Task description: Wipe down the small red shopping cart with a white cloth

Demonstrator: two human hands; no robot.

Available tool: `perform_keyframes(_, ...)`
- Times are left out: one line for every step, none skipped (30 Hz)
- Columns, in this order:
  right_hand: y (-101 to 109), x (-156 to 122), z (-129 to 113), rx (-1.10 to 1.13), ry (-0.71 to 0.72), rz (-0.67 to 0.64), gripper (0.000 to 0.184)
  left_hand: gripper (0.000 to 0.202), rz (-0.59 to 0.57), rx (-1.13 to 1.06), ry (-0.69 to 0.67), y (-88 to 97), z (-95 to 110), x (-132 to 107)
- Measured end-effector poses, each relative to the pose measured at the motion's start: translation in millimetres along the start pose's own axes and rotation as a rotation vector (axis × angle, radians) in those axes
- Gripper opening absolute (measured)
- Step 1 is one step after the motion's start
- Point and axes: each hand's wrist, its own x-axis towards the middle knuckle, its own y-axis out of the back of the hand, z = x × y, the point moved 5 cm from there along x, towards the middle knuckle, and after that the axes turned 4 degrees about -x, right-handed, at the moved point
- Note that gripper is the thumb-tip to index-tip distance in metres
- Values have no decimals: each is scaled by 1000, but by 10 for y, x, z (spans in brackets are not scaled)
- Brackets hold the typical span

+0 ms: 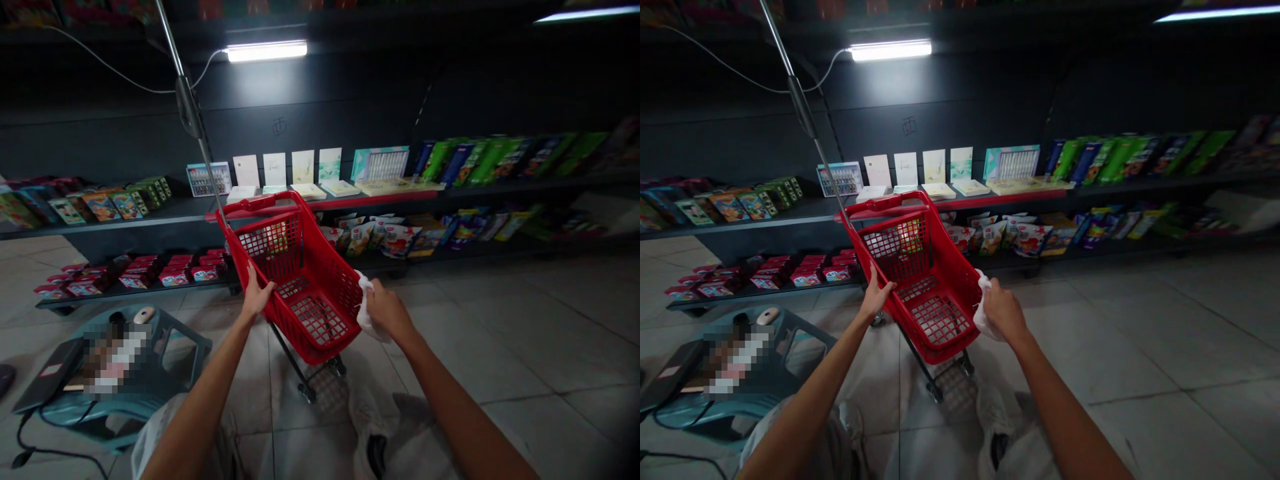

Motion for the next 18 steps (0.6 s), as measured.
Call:
perform_keyframes(5,-23,26,-11,3,8,40,102,-26,-15,-3,-35,15,-7)
perform_keyframes(5,-46,53,-20,8,14,40,99,-55,-35,-10,-71,29,-26)
perform_keyframes(4,-67,80,-25,13,17,39,95,-81,-55,-19,-105,40,-56)
perform_keyframes(2,-88,108,-27,16,17,39,91,-97,-72,-22,-131,43,-98)
perform_keyframes(4,-106,134,-26,17,18,39,88,-112,-87,-19,-152,36,-151)
perform_keyframes(12,-121,161,-26,14,22,39,86,-126,-101,-12,-167,19,-210)
perform_keyframes(21,-130,186,-27,8,24,40,84,-138,-110,-1,-175,-8,-272)
perform_keyframes(31,-131,209,-29,0,22,41,82,-146,-113,9,-175,-43,-335)
perform_keyframes(42,-124,230,-31,-11,17,41,79,-147,-105,18,-167,-88,-395)
perform_keyframes(50,-109,245,-33,-21,8,41,74,-139,-83,32,-153,-144,-456)
perform_keyframes(58,-89,254,-34,-27,0,41,68,-128,-41,66,-137,-219,-521)
perform_keyframes(67,-66,254,-33,-28,-2,41,61,-119,12,122,-123,-311,-598)
perform_keyframes(80,-44,245,-32,-22,9,40,56,-118,69,196,-114,-413,-697)
perform_keyframes(95,-25,228,-33,-13,29,39,54,-129,123,279,-113,-518,-826)
perform_keyframes(109,-10,206,-35,-5,50,38,52,-155,167,358,-123,-612,-989)
perform_keyframes(118,0,182,-38,0,67,38,50,-189,193,408,-142,-679,-1182)
perform_keyframes(122,6,160,-42,-3,73,38,45,-235,214,438,-169,-719,-1404)
perform_keyframes(118,10,141,-44,-14,67,39,39,-285,232,450,-200,-733,-1646)
